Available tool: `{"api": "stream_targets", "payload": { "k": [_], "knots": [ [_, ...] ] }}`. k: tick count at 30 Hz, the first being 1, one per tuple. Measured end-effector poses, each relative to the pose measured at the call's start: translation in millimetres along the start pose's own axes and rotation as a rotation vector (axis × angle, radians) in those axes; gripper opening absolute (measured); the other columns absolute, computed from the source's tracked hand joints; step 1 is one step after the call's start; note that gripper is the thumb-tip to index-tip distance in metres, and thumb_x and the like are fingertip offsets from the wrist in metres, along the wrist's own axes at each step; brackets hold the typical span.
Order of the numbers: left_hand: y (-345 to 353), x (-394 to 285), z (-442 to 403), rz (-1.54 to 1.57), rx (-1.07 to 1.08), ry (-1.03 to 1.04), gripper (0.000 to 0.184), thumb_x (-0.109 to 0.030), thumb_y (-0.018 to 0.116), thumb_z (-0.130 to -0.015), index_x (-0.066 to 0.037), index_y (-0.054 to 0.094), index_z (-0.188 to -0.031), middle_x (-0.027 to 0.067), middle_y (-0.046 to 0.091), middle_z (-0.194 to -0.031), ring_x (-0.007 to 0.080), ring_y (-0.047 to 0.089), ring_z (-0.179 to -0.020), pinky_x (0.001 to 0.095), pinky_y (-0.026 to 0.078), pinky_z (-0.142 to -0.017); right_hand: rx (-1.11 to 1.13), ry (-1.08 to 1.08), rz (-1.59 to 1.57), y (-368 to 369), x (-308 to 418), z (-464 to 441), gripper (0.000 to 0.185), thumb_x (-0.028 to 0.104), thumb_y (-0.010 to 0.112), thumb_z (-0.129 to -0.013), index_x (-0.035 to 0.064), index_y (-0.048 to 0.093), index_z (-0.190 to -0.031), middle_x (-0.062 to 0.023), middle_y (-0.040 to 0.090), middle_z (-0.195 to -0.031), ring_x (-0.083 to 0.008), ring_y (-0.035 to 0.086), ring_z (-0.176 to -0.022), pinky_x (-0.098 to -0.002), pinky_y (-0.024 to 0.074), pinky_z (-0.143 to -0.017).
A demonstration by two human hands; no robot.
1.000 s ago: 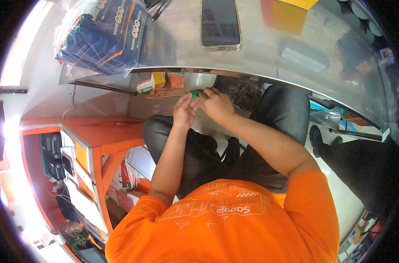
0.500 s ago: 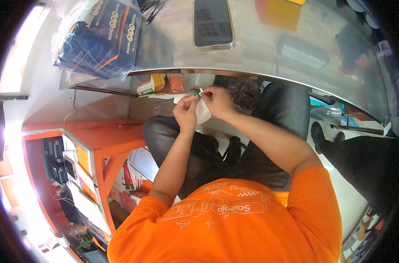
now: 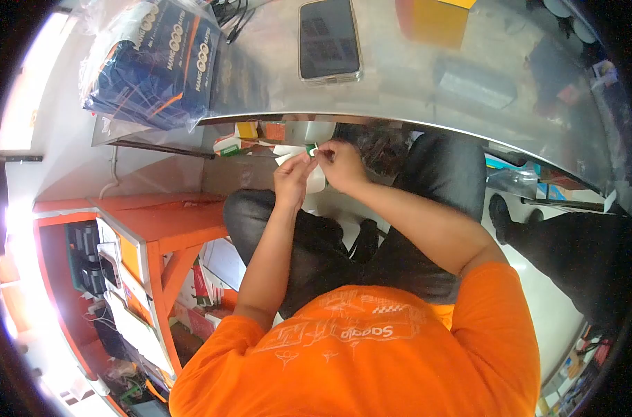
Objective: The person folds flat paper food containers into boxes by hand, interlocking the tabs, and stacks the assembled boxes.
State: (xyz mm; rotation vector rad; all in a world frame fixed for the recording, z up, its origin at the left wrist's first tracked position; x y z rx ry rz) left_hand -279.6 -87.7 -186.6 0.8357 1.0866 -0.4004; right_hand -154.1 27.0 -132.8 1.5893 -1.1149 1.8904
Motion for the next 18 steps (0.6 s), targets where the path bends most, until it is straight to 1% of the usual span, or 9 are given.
{"api": "stream_targets", "payload": {
  "k": [2, 5, 6, 9, 12, 15, 17, 18],
  "knots": [
    [-1.6, 3.5, -1.7, -0.013, 0.002, -0.014, 0.016, 0.001, 0.068, -0.102, 0.008, 0.074, -0.115, 0.0186, 0.076, -0.119, 0.0261, 0.074, -0.11, 0.0435, 0.059, -0.107, 0.016, 0.068, -0.011, -2.0, 0.2, 1.3, 0.022, 0.018, 0.077, -0.092, -0.0022, 0.077, -0.099, -0.0199, 0.078, -0.094, -0.0323, 0.077, -0.083, -0.0418, 0.0594, -0.077],
    [-3.3, 8.2, -2.9, -0.013, 0.005, -0.007, 0.016, 0.001, 0.071, -0.1, 0.006, 0.075, -0.115, 0.0166, 0.076, -0.117, 0.0238, 0.074, -0.108, 0.0413, 0.06, -0.105, -0.051, -0.016, -0.008, -3.6, 1.2, -0.9, 0.021, 0.018, 0.077, -0.092, -0.0027, 0.077, -0.097, -0.0194, 0.078, -0.091, -0.0307, 0.077, -0.08, -0.041, 0.0589, -0.075],
    [-4.4, 9.9, -3.3, -0.017, 0.015, 0.001, 0.016, 0.001, 0.071, -0.1, 0.006, 0.075, -0.115, 0.0161, 0.077, -0.117, 0.0233, 0.074, -0.107, 0.0408, 0.06, -0.105, -0.051, -0.022, 0.031, -3.6, -0.7, -0.7, 0.021, 0.017, 0.078, -0.091, -0.0027, 0.076, -0.096, -0.0183, 0.078, -0.087, -0.0291, 0.076, -0.078, -0.0401, 0.0584, -0.073],
    [-4.4, 11.4, -4.6, 0.0, 0.047, 0.012, 0.016, 0.002, 0.073, -0.099, 0.004, 0.076, -0.115, 0.0141, 0.077, -0.114, 0.0212, 0.074, -0.105, 0.0378, 0.06, -0.101, -0.03, 0.0, 0.002, 0.0, -6.8, -1.3, 0.021, 0.018, 0.08, -0.089, -0.0025, 0.076, -0.094, -0.0172, 0.077, -0.083, -0.028, 0.076, -0.075, -0.0391, 0.0581, -0.071],
    [-2.9, 10.5, -3.0, 0.007, 0.076, 0.005, 0.014, 0.002, 0.073, -0.099, 0.003, 0.076, -0.113, 0.0134, 0.078, -0.112, 0.0207, 0.074, -0.104, 0.0363, 0.06, -0.099, -0.033, -0.032, -0.013, 0.5, -11.8, -2.4, 0.023, 0.019, 0.083, -0.086, -0.0022, 0.077, -0.091, -0.0156, 0.077, -0.081, -0.0248, 0.074, -0.073, -0.0378, 0.0574, -0.069],
    [-6.0, 15.7, -5.4, 0.024, 0.084, -0.005, 0.013, 0.002, 0.074, -0.098, 0.003, 0.076, -0.111, 0.0126, 0.078, -0.111, 0.0198, 0.074, -0.103, 0.035, 0.059, -0.098, -0.016, -0.002, -0.024, 0.2, -10.6, -1.3, 0.025, 0.021, 0.085, -0.083, -0.0019, 0.077, -0.089, -0.0146, 0.076, -0.08, -0.0219, 0.073, -0.071, -0.0362, 0.0566, -0.069],
    [2.8, 5.9, -2.5, 0.027, 0.07, -0.011, 0.013, 0.002, 0.075, -0.097, 0.002, 0.075, -0.11, 0.0121, 0.078, -0.111, 0.0189, 0.074, -0.102, 0.0342, 0.059, -0.097, -0.014, 0.024, -0.049, 1.4, -17.8, -2.8, 0.026, 0.021, 0.086, -0.082, -0.0017, 0.077, -0.089, -0.0141, 0.076, -0.079, -0.0208, 0.072, -0.071, -0.0356, 0.0562, -0.068],
    [4.7, 5.9, -2.8, -0.004, 0.1, -0.019, 0.014, 0.002, 0.075, -0.097, 0.002, 0.075, -0.111, 0.0118, 0.078, -0.111, 0.0181, 0.074, -0.102, 0.0335, 0.059, -0.097, -0.01, 0.035, -0.062, 1.4, -21.3, -3.5, 0.026, 0.022, 0.087, -0.081, -0.0016, 0.077, -0.089, -0.0138, 0.076, -0.078, -0.0202, 0.072, -0.071, -0.0353, 0.056, -0.068]
  ]
}}
Point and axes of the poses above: each hand's wrist, its own z-axis away from the middle knuckle, its own y-axis out of the palm, x = y × z, the point moved 8 cm from there along -z, towards the middle knuckle
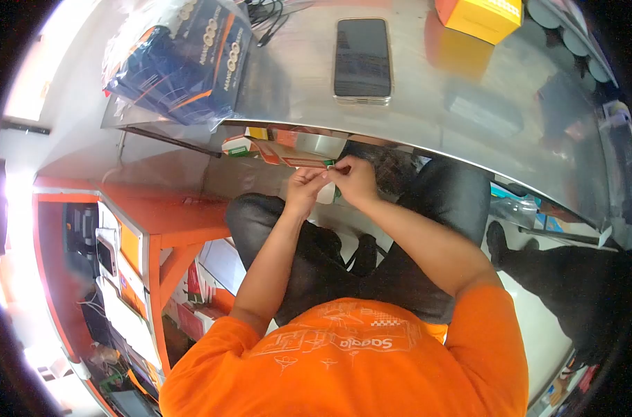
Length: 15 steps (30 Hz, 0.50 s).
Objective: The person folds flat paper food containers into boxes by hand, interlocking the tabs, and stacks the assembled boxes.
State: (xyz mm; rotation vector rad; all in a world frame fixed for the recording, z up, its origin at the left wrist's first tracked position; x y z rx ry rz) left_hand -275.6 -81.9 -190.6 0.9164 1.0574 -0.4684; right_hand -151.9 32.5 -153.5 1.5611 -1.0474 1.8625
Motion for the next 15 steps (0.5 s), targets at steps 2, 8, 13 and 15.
{"api": "stream_targets", "payload": {
  "k": [2, 8, 13, 15],
  "knots": [
    [-1.6, 3.5, -0.8, -0.059, 0.047, -0.012, 0.016, 0.001, 0.076, -0.096, 0.002, 0.075, -0.112, 0.0111, 0.078, -0.11, 0.0165, 0.074, -0.101, 0.0321, 0.058, -0.096, -0.014, -0.009, 0.028, -3.8, -0.4, -0.1, 0.027, 0.022, 0.088, -0.08, -0.0013, 0.077, -0.088, -0.0137, 0.076, -0.077, -0.0201, 0.071, -0.07, -0.035, 0.0558, -0.068],
    [-0.7, 8.0, -0.3, -0.066, 0.027, 0.062, 0.016, -0.001, 0.078, -0.095, 0.001, 0.078, -0.111, 0.0069, 0.079, -0.108, 0.0149, 0.073, -0.099, 0.0301, 0.058, -0.093, -0.021, 0.011, 0.107, -3.7, 2.8, 0.2, 0.03, 0.024, 0.09, -0.078, -0.002, 0.077, -0.085, -0.014, 0.076, -0.076, -0.019, 0.071, -0.07, -0.0341, 0.0552, -0.068],
    [1.7, 9.2, 0.8, -0.133, 0.047, 0.04, 0.012, -0.001, 0.078, -0.094, -0.001, 0.079, -0.107, 0.0062, 0.079, -0.108, 0.0144, 0.073, -0.101, 0.031, 0.058, -0.094, 0.0, 0.013, -0.013, -1.4, -40.5, -9.2, 0.023, 0.019, 0.085, -0.088, -0.0003, 0.076, -0.081, -0.0013, 0.067, -0.067, -0.0109, 0.058, -0.06, -0.0305, 0.0445, -0.055],
    [-3.1, 24.3, -7.7, -0.248, 0.132, 0.18, 0.013, 0.0, 0.077, -0.094, -0.002, 0.079, -0.106, 0.0066, 0.079, -0.107, 0.0156, 0.073, -0.101, 0.0328, 0.058, -0.096, 0.103, 0.144, 0.04, -7.9, -18.7, -2.1, 0.028, 0.025, 0.084, -0.091, -0.0016, 0.076, -0.087, -0.0041, 0.072, -0.076, -0.0131, 0.063, -0.072, -0.0331, 0.05, -0.067]
  ]
}}
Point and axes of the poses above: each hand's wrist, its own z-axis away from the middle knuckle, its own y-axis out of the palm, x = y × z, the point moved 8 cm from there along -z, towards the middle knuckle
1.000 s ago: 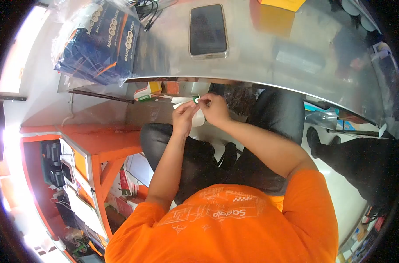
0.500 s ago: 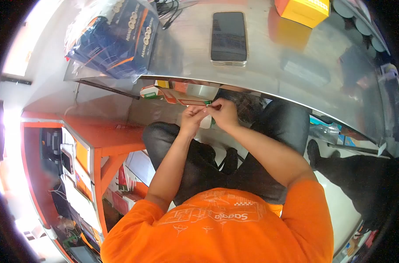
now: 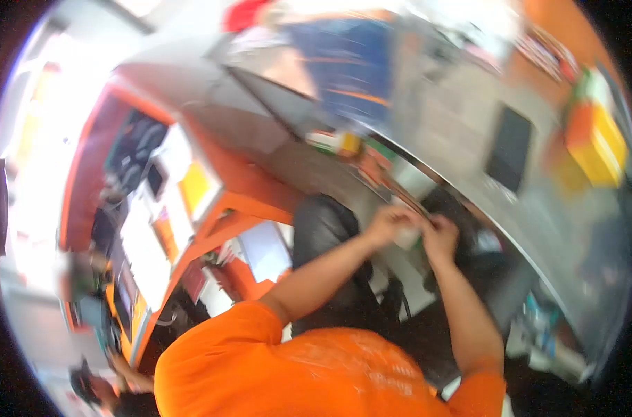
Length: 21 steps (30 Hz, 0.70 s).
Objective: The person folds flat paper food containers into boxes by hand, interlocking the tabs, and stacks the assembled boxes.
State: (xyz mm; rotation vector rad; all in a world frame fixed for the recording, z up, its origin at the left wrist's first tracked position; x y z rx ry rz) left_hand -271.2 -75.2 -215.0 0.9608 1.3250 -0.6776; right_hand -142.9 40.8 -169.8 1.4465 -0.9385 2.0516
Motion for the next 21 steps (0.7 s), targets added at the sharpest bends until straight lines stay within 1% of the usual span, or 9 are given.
{"api": "stream_targets", "payload": {
  "k": [1, 2, 3, 4, 6, 12, 16, 18, 21],
  "knots": [
    [1.4, -2.4, 0.0, 0.002, -0.006, -0.059, 0.014, 0.0, 0.075, -0.094, -0.002, 0.078, -0.108, 0.0063, 0.079, -0.109, 0.0168, 0.073, -0.103, 0.0349, 0.057, -0.098, 0.051, 0.049, -0.073, 3.3, -9.2, -2.5, 0.026, 0.025, 0.083, -0.093, -0.0006, 0.076, -0.089, -0.0037, 0.073, -0.079, -0.0135, 0.064, -0.073, -0.0327, 0.0503, -0.068],
    [2.6, -7.8, -0.4, 0.098, 0.0, 0.002, 0.014, 0.0, 0.074, -0.095, -0.001, 0.078, -0.109, 0.0055, 0.078, -0.11, 0.0161, 0.072, -0.105, 0.0356, 0.057, -0.098, 0.063, 0.039, -0.102, 5.6, -23.3, -10.7, 0.025, 0.025, 0.083, -0.094, 0.0001, 0.077, -0.092, -0.0026, 0.072, -0.08, -0.0139, 0.063, -0.072, -0.0322, 0.0503, -0.069],
    [1.1, -5.3, -5.1, 0.027, 0.042, 0.178, 0.01, -0.001, 0.074, -0.097, -0.001, 0.077, -0.107, 0.0052, 0.076, -0.109, 0.015, 0.07, -0.105, 0.0349, 0.057, -0.096, 0.085, 0.008, -0.149, 10.0, -14.1, -10.9, 0.025, 0.024, 0.082, -0.096, -0.0006, 0.077, -0.095, -0.0024, 0.072, -0.082, -0.0136, 0.064, -0.074, -0.0309, 0.0503, -0.067],
    [-3.4, -9.0, -5.4, 0.015, -0.036, 0.162, 0.009, -0.001, 0.074, -0.097, -0.001, 0.076, -0.106, 0.0042, 0.075, -0.107, 0.0146, 0.069, -0.105, 0.033, 0.057, -0.095, 0.168, 0.076, -0.047, 12.8, -2.2, -9.7, 0.023, 0.021, 0.078, -0.099, -0.0016, 0.077, -0.101, -0.0028, 0.073, -0.086, -0.0128, 0.065, -0.077, -0.0291, 0.0507, -0.066],
    [-10.6, 11.3, -11.8, 0.217, -0.125, 0.015, 0.008, -0.002, 0.075, -0.098, -0.002, 0.076, -0.106, 0.004, 0.075, -0.108, 0.0147, 0.07, -0.104, 0.0318, 0.057, -0.094, 0.149, 0.009, -0.159, 16.9, -4.4, -12.8, 0.021, 0.019, 0.075, -0.102, -0.0021, 0.076, -0.107, -0.0034, 0.073, -0.09, -0.012, 0.066, -0.08, -0.0275, 0.0509, -0.065],
    [-1.8, 14.8, -12.1, 0.339, -0.076, 0.028, 0.013, 0.002, 0.074, -0.096, 0.001, 0.075, -0.109, 0.0044, 0.076, -0.107, 0.0131, 0.071, -0.098, 0.0279, 0.056, -0.088, 0.117, -0.059, -0.13, 17.7, -22.7, -20.1, 0.02, 0.015, 0.074, -0.103, -0.0022, 0.072, -0.113, -0.0033, 0.071, -0.091, -0.0103, 0.067, -0.082, -0.0249, 0.0536, -0.068],
    [-3.6, 15.1, -14.3, 0.322, -0.11, 0.082, 0.016, -0.002, 0.078, -0.093, 0.001, 0.075, -0.109, 0.005, 0.076, -0.103, 0.0137, 0.071, -0.098, 0.0282, 0.056, -0.088, 0.084, -0.075, -0.136, 18.9, -23.1, -18.4, 0.018, 0.013, 0.073, -0.103, -0.002, 0.072, -0.113, -0.0032, 0.071, -0.089, -0.0104, 0.066, -0.078, -0.0244, 0.0531, -0.068],
    [-5.3, 2.8, -11.2, 0.142, -0.149, 0.093, 0.015, -0.003, 0.079, -0.092, 0.0, 0.075, -0.106, 0.0046, 0.075, -0.1, 0.0134, 0.071, -0.097, 0.0288, 0.056, -0.088, 0.08, -0.126, -0.146, 18.8, -33.4, -22.4, 0.016, 0.012, 0.073, -0.103, -0.0019, 0.072, -0.111, -0.0032, 0.071, -0.087, -0.0102, 0.066, -0.076, -0.0242, 0.0524, -0.068],
    [-11.1, -1.3, -7.6, 0.079, -0.149, 0.033, 0.013, -0.004, 0.081, -0.092, -0.001, 0.073, -0.102, 0.004, 0.075, -0.099, 0.0128, 0.07, -0.097, 0.0297, 0.056, -0.088, 0.248, -0.193, -0.051, 31.4, -25.5, -21.4, 0.014, 0.009, 0.073, -0.102, -0.0021, 0.072, -0.11, -0.0028, 0.07, -0.085, -0.0098, 0.064, -0.073, -0.0241, 0.0514, -0.067]
  ]
}}
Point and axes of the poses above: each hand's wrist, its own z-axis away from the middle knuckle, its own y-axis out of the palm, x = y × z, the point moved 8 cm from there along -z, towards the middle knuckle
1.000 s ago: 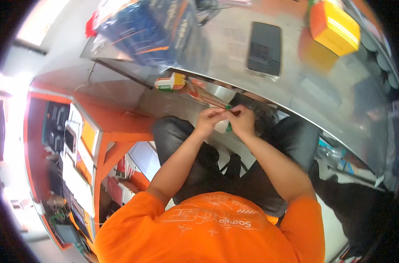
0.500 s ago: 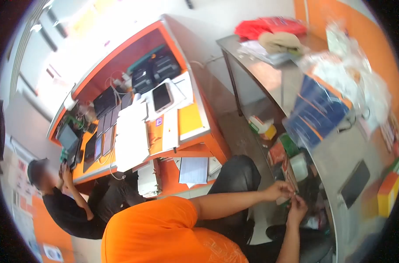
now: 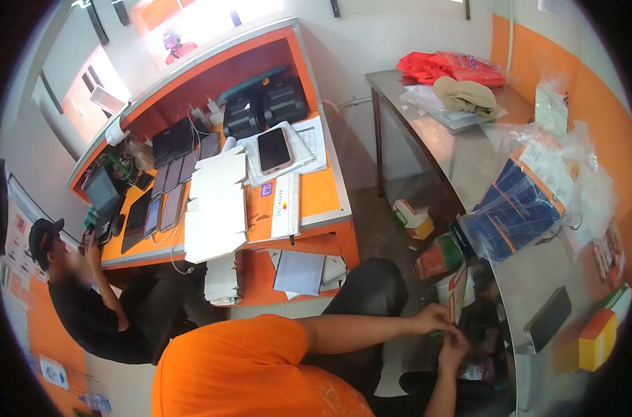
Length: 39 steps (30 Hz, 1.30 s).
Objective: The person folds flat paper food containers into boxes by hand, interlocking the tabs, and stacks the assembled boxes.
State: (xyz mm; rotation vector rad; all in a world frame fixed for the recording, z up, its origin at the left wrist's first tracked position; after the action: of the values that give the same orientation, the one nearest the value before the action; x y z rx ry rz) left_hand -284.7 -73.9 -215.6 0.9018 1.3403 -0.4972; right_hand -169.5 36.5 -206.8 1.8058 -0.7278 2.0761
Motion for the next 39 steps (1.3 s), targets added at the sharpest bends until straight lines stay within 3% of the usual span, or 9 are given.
{"api": "stream_targets", "payload": {
  "k": [9, 13, 19, 22, 26, 29, 32, 35, 39],
  "knots": [
    [17.9, -59.0, 18.2, 0.437, 0.194, -0.065, 0.03, -0.011, 0.076, -0.1, -0.002, 0.068, -0.128, 0.0017, 0.071, -0.126, 0.0131, 0.066, -0.117, 0.032, 0.049, -0.105, -0.291, -0.017, -0.048, -107.9, -9.2, -17.1, 0.039, 0.036, 0.068, -0.107, 0.0013, 0.07, -0.125, -0.0113, 0.073, -0.112, -0.0186, 0.068, -0.1, -0.0334, 0.0542, -0.085],
    [21.4, -39.0, 11.1, 0.614, 0.257, -0.087, 0.033, -0.014, 0.071, -0.104, -0.004, 0.065, -0.135, 0.0036, 0.067, -0.136, 0.0147, 0.064, -0.122, 0.0347, 0.049, -0.109, 0.107, 0.317, -0.821, -46.9, 62.9, 22.8, 0.056, 0.04, 0.066, -0.108, 0.0009, 0.055, -0.147, -0.0131, 0.067, -0.137, -0.0263, 0.065, -0.127, -0.0393, 0.0518, -0.106],
    [-15.2, 1.6, 6.0, 0.182, 0.043, -0.382, 0.038, -0.017, 0.074, -0.1, -0.007, 0.064, -0.135, 0.007, 0.07, -0.126, 0.0236, 0.065, -0.124, 0.0421, 0.05, -0.107, 0.131, 0.032, -0.535, -60.9, 75.7, 33.0, 0.044, 0.025, 0.069, -0.107, 0.0001, 0.058, -0.142, -0.0128, 0.066, -0.136, -0.0218, 0.064, -0.124, -0.0369, 0.0509, -0.105],
    [-60.9, -0.5, 10.9, -0.679, -0.396, -0.159, 0.049, -0.02, 0.078, -0.094, -0.006, 0.06, -0.138, 0.0142, 0.066, -0.13, 0.0342, 0.062, -0.126, 0.0454, 0.049, -0.105, 0.179, 0.022, -0.249, -80.8, 34.7, 24.0, 0.027, 0.014, 0.068, -0.106, -0.0003, 0.064, -0.128, -0.0072, 0.071, -0.119, -0.0169, 0.066, -0.107, -0.0318, 0.052, -0.094],
    [0.3, -135.6, 58.0, -0.669, -0.056, 0.675, 0.063, -0.012, 0.08, -0.082, -0.005, 0.055, -0.139, 0.021, 0.057, -0.142, 0.0439, 0.053, -0.136, 0.052, 0.042, -0.115, 0.41, 0.113, 0.273, -31.5, 64.1, 50.9, 0.017, 0.011, 0.068, -0.102, 0.0009, 0.068, -0.116, 0.0008, 0.067, -0.099, -0.0086, 0.061, -0.088, -0.0263, 0.0498, -0.081],
    [37.3, -115.9, 67.8, -0.712, 0.41, 0.668, 0.065, -0.021, 0.085, -0.074, -0.012, 0.063, -0.134, 0.016, 0.055, -0.151, 0.045, 0.034, -0.156, 0.0595, 0.028, -0.125, 0.528, 0.048, 0.311, 3.2, 84.8, 77.0, 0.018, 0.004, 0.069, -0.099, 0.0019, 0.075, -0.116, -0.0004, 0.072, -0.094, -0.0083, 0.06, -0.081, -0.0254, 0.0474, -0.074],
    [41.4, -105.2, 82.5, -0.82, 0.492, 0.47, 0.065, -0.029, 0.089, -0.07, -0.016, 0.066, -0.13, 0.0117, 0.057, -0.152, 0.0443, 0.023, -0.162, 0.0684, 0.017, -0.126, 0.616, -0.042, 0.366, 8.5, 90.3, 94.9, 0.014, 0.006, 0.072, -0.098, 0.0007, 0.077, -0.111, -0.0005, 0.072, -0.089, -0.0064, 0.06, -0.076, -0.0251, 0.0482, -0.07],
    [57.9, -95.6, 95.2, -0.782, 0.505, 0.572, 0.066, -0.038, 0.092, -0.068, -0.02, 0.069, -0.127, 0.0094, 0.057, -0.154, 0.0433, 0.024, -0.162, 0.0741, 0.011, -0.125, 0.713, -0.19, 0.723, -7.9, 81.4, 107.8, 0.03, 0.03, 0.066, -0.107, 0.0089, 0.076, -0.127, -0.0165, 0.078, -0.114, -0.0239, 0.069, -0.105, -0.0409, 0.0532, -0.096],
    [81.2, -100.8, 112.5, -0.982, 0.688, 0.578, 0.042, -0.041, 0.093, -0.069, -0.015, 0.078, -0.098, 0.007, 0.072, -0.127, 0.0388, 0.039, -0.155, 0.0725, 0.01, -0.126, 0.709, -0.248, 0.542, -15.2, 79.5, 131.3, 0.028, 0.027, 0.067, -0.107, 0.0033, 0.075, -0.12, -0.0081, 0.076, -0.104, -0.0217, 0.068, -0.1, -0.0385, 0.0543, -0.092]
  ]
}}
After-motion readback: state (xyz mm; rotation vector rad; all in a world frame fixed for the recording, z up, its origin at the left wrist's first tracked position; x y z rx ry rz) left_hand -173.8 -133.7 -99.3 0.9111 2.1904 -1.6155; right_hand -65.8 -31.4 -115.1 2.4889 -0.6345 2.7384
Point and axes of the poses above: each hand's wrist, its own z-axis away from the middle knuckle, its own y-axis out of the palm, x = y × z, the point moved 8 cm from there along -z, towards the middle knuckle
